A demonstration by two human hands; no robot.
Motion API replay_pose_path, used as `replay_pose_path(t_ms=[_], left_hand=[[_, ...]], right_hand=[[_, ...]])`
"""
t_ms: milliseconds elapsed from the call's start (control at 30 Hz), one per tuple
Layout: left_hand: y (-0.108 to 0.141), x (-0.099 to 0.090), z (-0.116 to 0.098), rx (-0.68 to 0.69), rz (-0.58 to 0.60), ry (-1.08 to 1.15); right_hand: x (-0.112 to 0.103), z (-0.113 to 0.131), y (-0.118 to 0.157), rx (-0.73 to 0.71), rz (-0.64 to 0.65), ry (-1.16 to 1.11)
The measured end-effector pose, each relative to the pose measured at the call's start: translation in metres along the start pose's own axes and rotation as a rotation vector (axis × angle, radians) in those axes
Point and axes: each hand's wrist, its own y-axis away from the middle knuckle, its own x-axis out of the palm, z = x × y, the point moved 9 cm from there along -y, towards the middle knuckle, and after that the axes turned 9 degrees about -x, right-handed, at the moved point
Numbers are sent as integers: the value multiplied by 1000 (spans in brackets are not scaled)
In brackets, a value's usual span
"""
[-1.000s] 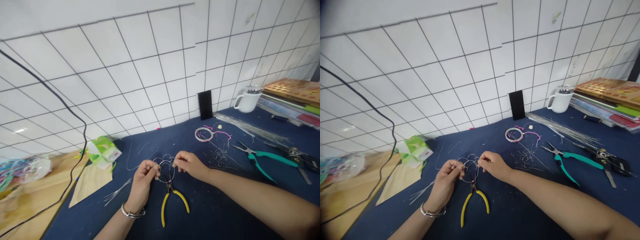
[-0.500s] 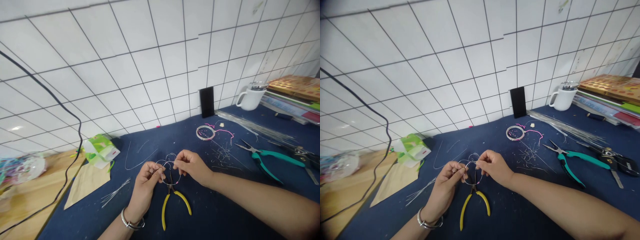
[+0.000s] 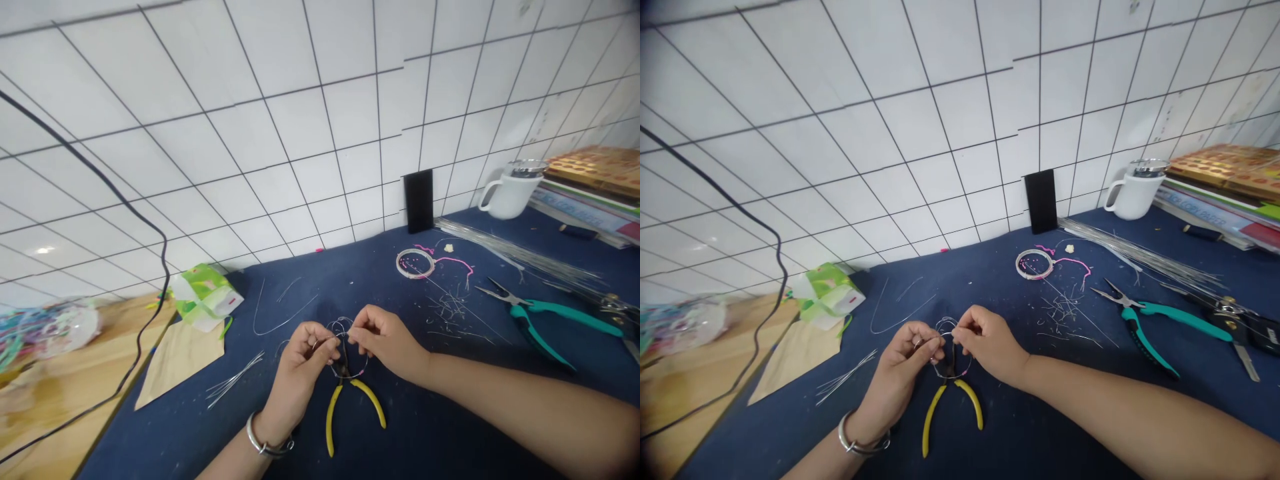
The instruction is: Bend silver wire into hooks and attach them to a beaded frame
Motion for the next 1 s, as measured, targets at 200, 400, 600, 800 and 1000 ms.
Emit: replay_pose_path(t_ms=[200, 400, 600, 800, 1000], left_hand=[[1, 2, 1, -51, 7, -53], [0, 3, 2, -67, 32, -88], [1, 6, 1, -84, 81, -145], [1, 12, 7, -162, 152, 20], [1, 14, 14, -269, 227, 210]], right_hand=[[-3, 16, 0, -146, 10, 279], [-12, 17, -2, -106, -66, 251], [-9, 18, -2, -131, -41, 273], [-3, 35, 0, -322, 2, 449], [4, 40, -1, -434, 72, 470]])
